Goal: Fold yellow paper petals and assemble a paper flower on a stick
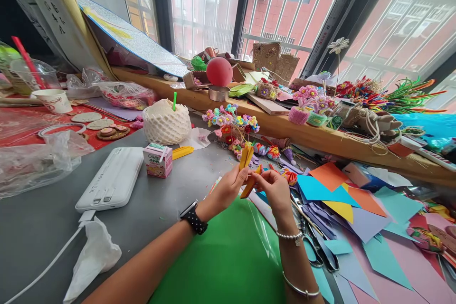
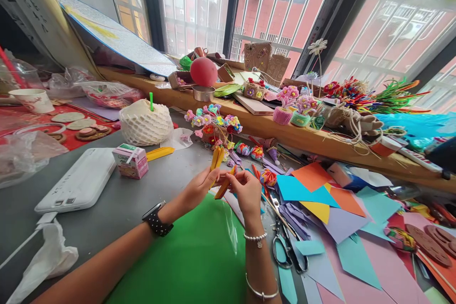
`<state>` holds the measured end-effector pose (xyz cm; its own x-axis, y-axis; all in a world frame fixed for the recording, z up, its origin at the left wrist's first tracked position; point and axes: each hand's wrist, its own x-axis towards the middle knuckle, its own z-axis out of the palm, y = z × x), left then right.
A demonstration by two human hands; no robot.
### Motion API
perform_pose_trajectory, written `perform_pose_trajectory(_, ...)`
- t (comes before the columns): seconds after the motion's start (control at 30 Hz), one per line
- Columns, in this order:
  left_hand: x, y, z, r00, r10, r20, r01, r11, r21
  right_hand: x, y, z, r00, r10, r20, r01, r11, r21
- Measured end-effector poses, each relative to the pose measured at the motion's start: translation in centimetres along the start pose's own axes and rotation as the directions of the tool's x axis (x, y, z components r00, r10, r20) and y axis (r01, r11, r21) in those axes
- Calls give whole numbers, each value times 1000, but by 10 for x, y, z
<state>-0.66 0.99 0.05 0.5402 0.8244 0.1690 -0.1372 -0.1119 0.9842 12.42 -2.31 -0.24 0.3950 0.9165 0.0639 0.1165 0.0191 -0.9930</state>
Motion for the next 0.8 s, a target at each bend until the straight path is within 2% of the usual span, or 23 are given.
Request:
perform_pose_trajectory(0.13,-3,0,2,999,-12,-30,13,1000,18,0,2,2,1000,11,18,-12,996,88)
perform_pose_trajectory(0.23,-1,1,1,1000,-24,13,25,995,-96,0,3,1,999,5,37,-10,991,135)
perform_pose_trajectory(0.33,2,2,0,993,-95,72,108,973,-205,2,2,-2,1000,-19,25,14,987,158)
perform_pose_trajectory(0.43,2,0,0,976,-198,95,211,963,-165,2,-1,-6,997,-40,71,23,974,225)
perform_pose_trajectory(0.53,-2,-1,3,949,-246,195,269,958,-100,0,-5,-8,986,-52,161,2,956,293)
perform_pose_trajectory(0.63,-5,-1,8,936,-229,269,255,964,-67,-2,-9,-9,978,-78,191,20,958,288)
perform_pose_trajectory(0.8,-5,-1,9,941,-215,260,232,972,-35,-2,-11,-9,979,-114,170,73,970,232)
